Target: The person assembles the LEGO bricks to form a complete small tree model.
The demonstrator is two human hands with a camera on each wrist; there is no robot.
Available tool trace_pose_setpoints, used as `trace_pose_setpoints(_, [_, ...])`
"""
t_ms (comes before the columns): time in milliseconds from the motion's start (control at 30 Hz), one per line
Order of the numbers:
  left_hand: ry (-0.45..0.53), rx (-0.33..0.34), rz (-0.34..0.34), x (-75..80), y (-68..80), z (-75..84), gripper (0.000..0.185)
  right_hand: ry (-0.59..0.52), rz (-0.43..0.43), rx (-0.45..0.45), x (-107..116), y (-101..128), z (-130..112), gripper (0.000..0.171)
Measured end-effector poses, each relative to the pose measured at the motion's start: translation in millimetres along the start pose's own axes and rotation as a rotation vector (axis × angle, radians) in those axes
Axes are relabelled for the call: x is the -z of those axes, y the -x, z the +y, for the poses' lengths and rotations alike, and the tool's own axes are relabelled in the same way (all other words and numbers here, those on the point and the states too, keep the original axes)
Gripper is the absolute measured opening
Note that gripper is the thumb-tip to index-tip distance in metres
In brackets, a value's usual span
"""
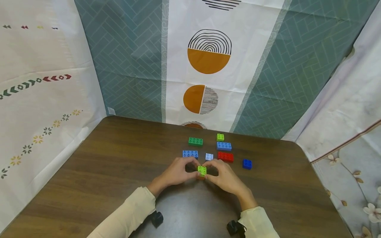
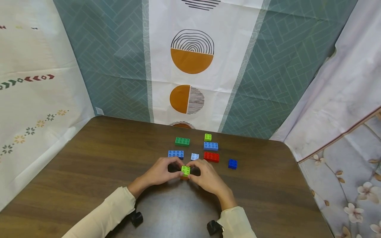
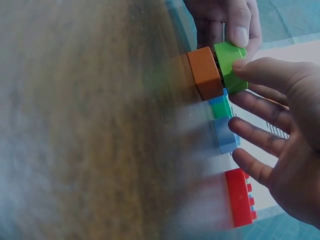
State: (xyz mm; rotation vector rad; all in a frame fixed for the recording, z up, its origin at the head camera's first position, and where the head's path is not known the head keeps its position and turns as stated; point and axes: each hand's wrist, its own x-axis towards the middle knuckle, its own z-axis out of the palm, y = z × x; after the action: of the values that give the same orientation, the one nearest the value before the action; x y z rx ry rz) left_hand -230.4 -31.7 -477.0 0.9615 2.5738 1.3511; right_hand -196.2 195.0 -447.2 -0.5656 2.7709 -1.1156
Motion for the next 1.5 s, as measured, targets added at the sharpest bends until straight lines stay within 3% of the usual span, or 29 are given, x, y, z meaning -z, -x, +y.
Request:
trace_pose_setpoints(267, [0.01,-0.037,-0.011,-1.2,-0.5,-3.6,0.02,-0.005,0.003,-0.001,-0.3,-0.2,1.3,0.034])
trace_pose_setpoints(567, [0.014,-0.031,-0.015,-0.5,0.1,-2.7,0.021,-0.004,0.025,0.011,-3.4,-0.4,2.6,0.032])
trace_pose_setpoints(833, [0.03,0.014,-0.007,0.9,5.4,-0.2,0.019,0.018,0.027,0.032,-8.3,-0.1,2.1,0.031])
trace_pose_setpoints(1100, [0.024,0.006,-0.015,-2.4,5.1,-1.4,0.019,0.011,0.012,0.031,-8.0,1.5,5.8,0.032])
trace_pose_setpoints(1300, [0.041,0.003,-0.03,-3.3,1.3,-1.5,0.02,0.016,-0.002,0.031,1.1,3.5,8.4,0.034])
trace_pose_setpoints(1500, [0.037,0.022,-0.03,-0.2,-0.3,-3.4,0.019,0.004,0.05,0.054,22.7,8.9,5.9,0.039])
